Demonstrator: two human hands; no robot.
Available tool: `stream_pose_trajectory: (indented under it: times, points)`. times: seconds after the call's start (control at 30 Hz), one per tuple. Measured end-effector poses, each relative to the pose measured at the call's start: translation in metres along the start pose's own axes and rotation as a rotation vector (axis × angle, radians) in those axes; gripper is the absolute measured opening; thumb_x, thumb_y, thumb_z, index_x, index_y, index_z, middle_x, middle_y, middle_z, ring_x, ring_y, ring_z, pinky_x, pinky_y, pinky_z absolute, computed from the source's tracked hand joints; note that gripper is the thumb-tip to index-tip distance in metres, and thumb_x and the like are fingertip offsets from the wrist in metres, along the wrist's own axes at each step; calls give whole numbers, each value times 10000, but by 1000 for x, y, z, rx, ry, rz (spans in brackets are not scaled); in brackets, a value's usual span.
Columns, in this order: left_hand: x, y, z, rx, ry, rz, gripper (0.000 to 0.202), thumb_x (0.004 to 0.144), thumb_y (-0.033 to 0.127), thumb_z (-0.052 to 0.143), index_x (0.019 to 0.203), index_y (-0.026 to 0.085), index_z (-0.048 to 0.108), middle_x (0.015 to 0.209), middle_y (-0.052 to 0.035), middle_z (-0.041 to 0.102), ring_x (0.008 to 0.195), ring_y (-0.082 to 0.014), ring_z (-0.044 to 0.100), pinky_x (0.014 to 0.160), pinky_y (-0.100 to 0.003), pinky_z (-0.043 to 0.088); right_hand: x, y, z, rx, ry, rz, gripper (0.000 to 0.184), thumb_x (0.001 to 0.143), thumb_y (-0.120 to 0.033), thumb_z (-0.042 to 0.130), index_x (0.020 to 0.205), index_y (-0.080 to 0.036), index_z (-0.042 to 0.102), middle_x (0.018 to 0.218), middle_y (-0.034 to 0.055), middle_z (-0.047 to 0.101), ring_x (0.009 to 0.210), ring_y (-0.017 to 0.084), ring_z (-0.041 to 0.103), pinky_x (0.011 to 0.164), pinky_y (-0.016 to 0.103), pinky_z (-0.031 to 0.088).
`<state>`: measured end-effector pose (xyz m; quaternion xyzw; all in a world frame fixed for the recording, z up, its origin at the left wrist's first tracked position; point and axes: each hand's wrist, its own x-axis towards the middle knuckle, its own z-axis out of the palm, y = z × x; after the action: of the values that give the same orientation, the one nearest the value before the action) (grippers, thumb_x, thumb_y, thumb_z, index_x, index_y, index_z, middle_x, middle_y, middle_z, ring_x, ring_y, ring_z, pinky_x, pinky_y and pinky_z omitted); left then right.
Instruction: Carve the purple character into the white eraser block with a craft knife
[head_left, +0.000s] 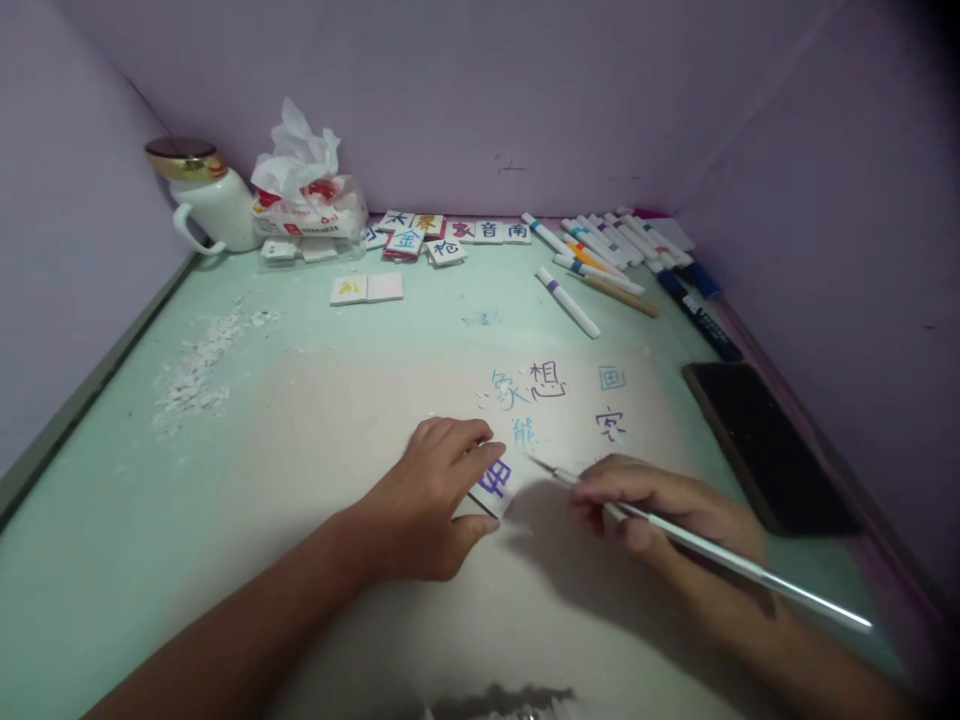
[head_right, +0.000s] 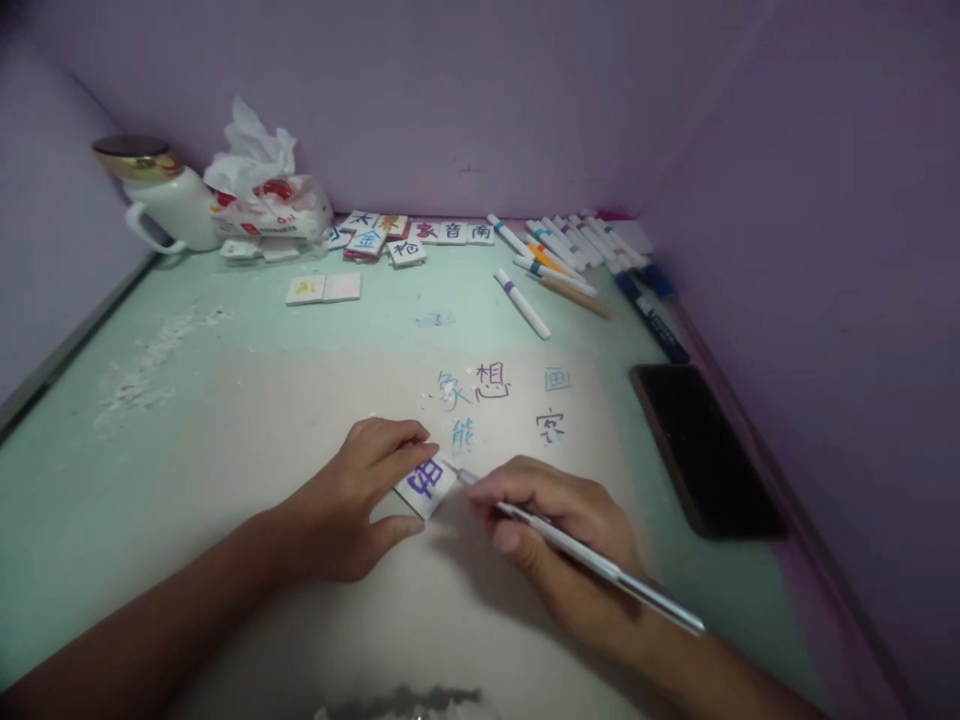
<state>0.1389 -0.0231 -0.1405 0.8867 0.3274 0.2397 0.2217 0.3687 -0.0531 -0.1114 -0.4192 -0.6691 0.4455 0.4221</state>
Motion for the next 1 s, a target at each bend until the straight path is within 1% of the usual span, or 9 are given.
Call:
stream_pose_trajectory:
  times: [0.17, 0.23, 0.3, 0.4, 0.47, 0.57, 0.7, 0.83, 1.0]
  points:
    - [1, 0, 0, -2, 3, -5, 502, 740, 198, 616, 1209, 129, 452, 1148, -172, 524, 1036, -296, 488, 891, -512, 416, 5, 6, 13, -115, 17, -197, 104, 856, -261, 569, 797, -217, 642, 569, -11, 607, 484, 111, 556, 459, 214, 421]
    - [1, 1, -1, -1, -5, -7, 495, 730, 195, 624, 1193, 118, 466, 1142, -172, 526, 1023, -293, 493, 888, -503, 420, 1, 13, 14, -127, 15, -139, 142, 864, -253, 539, 749, -210, 612, 544, -17, 573, 466, 109, 530, 444, 214, 401]
    - [1, 1, -2, 3, -17, -17, 491, 722, 196, 628, 1182, 112, 479, 1145, -172, 525, 1023, -294, 493, 891, -499, 418, -5, 18, 14, -124, 7, 0, 150, 882, -242, 511, 759, -211, 591, 568, -15, 577, 487, 111, 541, 450, 208, 409]
    - [2, 2, -3, 7, -33, -36, 470, 729, 206, 616, 1172, 117, 490, 1145, -165, 528, 1022, -292, 494, 896, -499, 411, -11, 21, 15, -81, 68, 121, 99, 882, -226, 524, 965, -233, 578, 626, -23, 608, 521, 113, 573, 459, 192, 437]
    - [2, 3, -2, 12, -41, -48, 455, 747, 241, 608, 1171, 123, 493, 1141, -162, 534, 1019, -294, 497, 893, -503, 409, -10, 20, 16, -82, 93, 98, 146, 870, -208, 533, 1001, -243, 585, 646, -23, 621, 533, 113, 584, 467, 188, 449]
    - [2, 4, 0, 34, -47, -62, 491, 757, 323, 632, 1181, 122, 489, 1149, -168, 536, 1033, -305, 495, 899, -512, 400, -4, 15, 19, -169, 60, 21, 111, 846, -181, 536, 870, -230, 633, 658, -3, 633, 558, 124, 595, 501, 212, 471]
    - [2, 4, 3, 71, -17, -69, 496, 762, 342, 641, 1183, 129, 487, 1157, -164, 539, 1052, -308, 492, 901, -509, 391, 2, 12, 22, -244, 52, -72, 69, 808, -176, 590, 839, -227, 624, 706, 17, 661, 583, 147, 614, 502, 244, 475]
    - [2, 3, 3, 90, -21, -63, 486, 757, 323, 652, 1169, 114, 501, 1147, -163, 546, 1038, -304, 497, 896, -495, 388, 0, 16, 24, -263, 38, -47, 61, 824, -190, 581, 766, -208, 584, 598, -16, 584, 477, 110, 518, 432, 230, 402]
    - [3, 3, 3, 90, -15, -49, 479, 756, 311, 649, 1163, 102, 509, 1133, -169, 553, 1029, -305, 496, 887, -487, 385, -3, 19, 31, -279, 131, -32, 115, 837, -167, 562, 729, -204, 549, 547, -45, 505, 439, 86, 426, 413, 222, 335]
